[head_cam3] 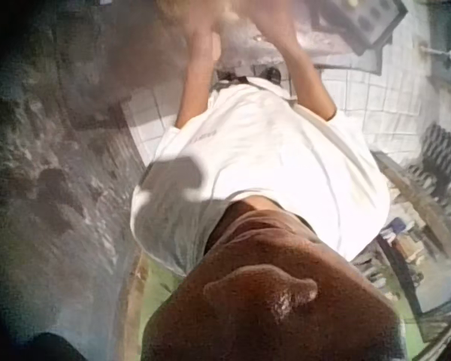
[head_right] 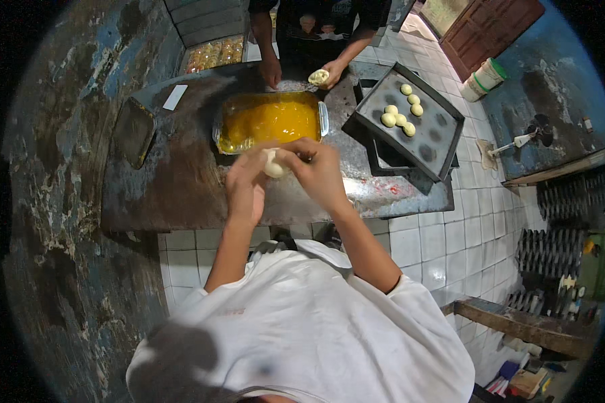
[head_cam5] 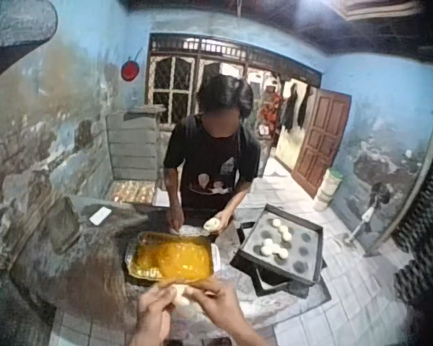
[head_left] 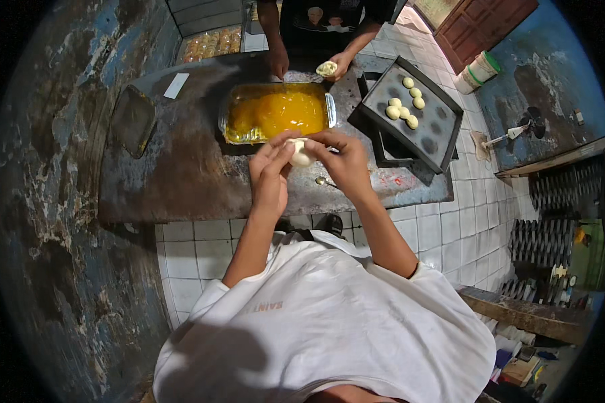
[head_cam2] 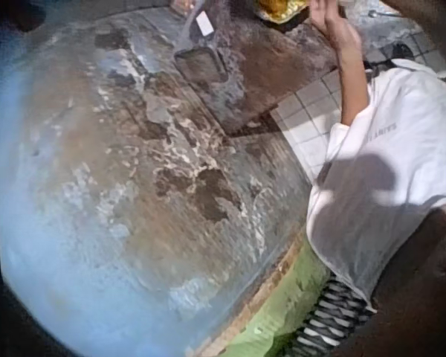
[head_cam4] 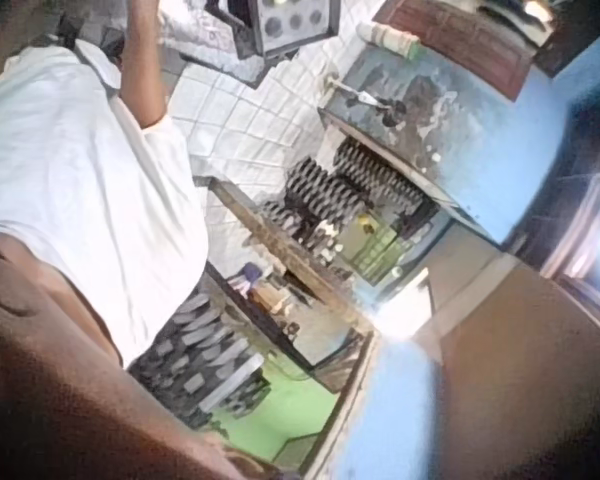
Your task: The person picks up dough balls, dips them into a container of yellow liquid by hand, and places them onto a metal tray, occasionally using a spoon to move the liquid.
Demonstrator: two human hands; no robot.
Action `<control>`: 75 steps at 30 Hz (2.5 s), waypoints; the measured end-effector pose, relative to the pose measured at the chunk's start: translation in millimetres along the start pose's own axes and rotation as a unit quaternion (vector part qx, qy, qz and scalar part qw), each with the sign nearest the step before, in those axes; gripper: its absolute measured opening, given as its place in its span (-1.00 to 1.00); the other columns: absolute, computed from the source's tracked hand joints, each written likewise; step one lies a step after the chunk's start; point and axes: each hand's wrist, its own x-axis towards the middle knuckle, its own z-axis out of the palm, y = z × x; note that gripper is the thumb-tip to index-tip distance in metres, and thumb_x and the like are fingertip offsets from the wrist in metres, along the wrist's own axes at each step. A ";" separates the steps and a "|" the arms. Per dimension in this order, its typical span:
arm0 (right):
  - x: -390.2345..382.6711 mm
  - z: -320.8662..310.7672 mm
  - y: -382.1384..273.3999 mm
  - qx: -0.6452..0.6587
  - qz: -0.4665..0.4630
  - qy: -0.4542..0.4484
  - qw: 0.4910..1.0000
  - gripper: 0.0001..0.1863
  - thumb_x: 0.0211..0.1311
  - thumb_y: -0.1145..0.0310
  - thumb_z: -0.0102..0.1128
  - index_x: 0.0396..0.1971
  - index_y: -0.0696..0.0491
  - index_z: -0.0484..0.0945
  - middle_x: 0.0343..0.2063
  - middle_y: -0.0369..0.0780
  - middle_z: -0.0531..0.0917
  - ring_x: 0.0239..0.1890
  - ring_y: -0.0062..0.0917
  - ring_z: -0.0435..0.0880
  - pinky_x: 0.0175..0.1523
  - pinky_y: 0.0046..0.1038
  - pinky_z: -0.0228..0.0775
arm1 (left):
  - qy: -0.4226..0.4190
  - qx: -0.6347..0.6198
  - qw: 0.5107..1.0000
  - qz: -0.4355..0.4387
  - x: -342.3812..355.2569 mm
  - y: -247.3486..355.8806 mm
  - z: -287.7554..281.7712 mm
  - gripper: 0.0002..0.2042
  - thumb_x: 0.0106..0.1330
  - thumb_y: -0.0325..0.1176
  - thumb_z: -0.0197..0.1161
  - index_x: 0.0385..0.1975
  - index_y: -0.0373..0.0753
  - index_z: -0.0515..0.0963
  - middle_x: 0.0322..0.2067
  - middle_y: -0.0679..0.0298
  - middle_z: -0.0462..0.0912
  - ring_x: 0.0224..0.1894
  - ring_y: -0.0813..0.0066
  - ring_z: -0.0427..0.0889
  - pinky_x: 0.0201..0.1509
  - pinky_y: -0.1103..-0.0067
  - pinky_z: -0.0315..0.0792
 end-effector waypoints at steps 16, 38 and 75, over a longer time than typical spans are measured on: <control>-11.6 -9.4 4.1 0.050 0.063 -0.014 0.997 -0.86 0.08 0.49 0.50 -0.39 0.23 0.74 -0.44 -0.21 0.74 -0.37 -0.61 0.65 -0.21 -0.54 0.46 | -0.090 0.004 0.990 0.108 -7.1 -33.2 16.6 -0.76 0.56 -0.29 0.09 -0.11 -0.35 0.58 0.05 0.08 0.65 0.10 0.40 0.61 0.22 0.51 0.42; -64.3 -226.8 124.8 0.326 0.326 -0.045 0.886 -0.68 0.42 0.21 0.25 -0.07 0.17 0.63 -0.15 -0.28 0.66 -0.14 -0.62 0.64 -0.06 -0.51 0.49 | -0.241 0.376 0.895 0.006 33.2 -214.9 147.2 -0.54 0.60 -0.12 -0.05 -0.10 -0.37 0.71 0.25 0.07 0.55 0.39 0.18 0.40 0.46 0.38 0.18; 141.0 -410.3 330.6 -0.565 0.191 -0.012 0.803 -0.64 0.13 0.11 0.34 -0.14 0.00 0.68 -0.19 -0.14 0.75 -0.12 -0.20 0.70 0.08 -0.09 0.30 | 0.128 0.476 0.870 0.013 43.5 -196.1 70.3 -0.84 0.42 -0.45 0.23 -0.15 -0.40 0.66 -0.18 0.19 0.74 -0.06 0.46 0.69 0.10 0.55 0.49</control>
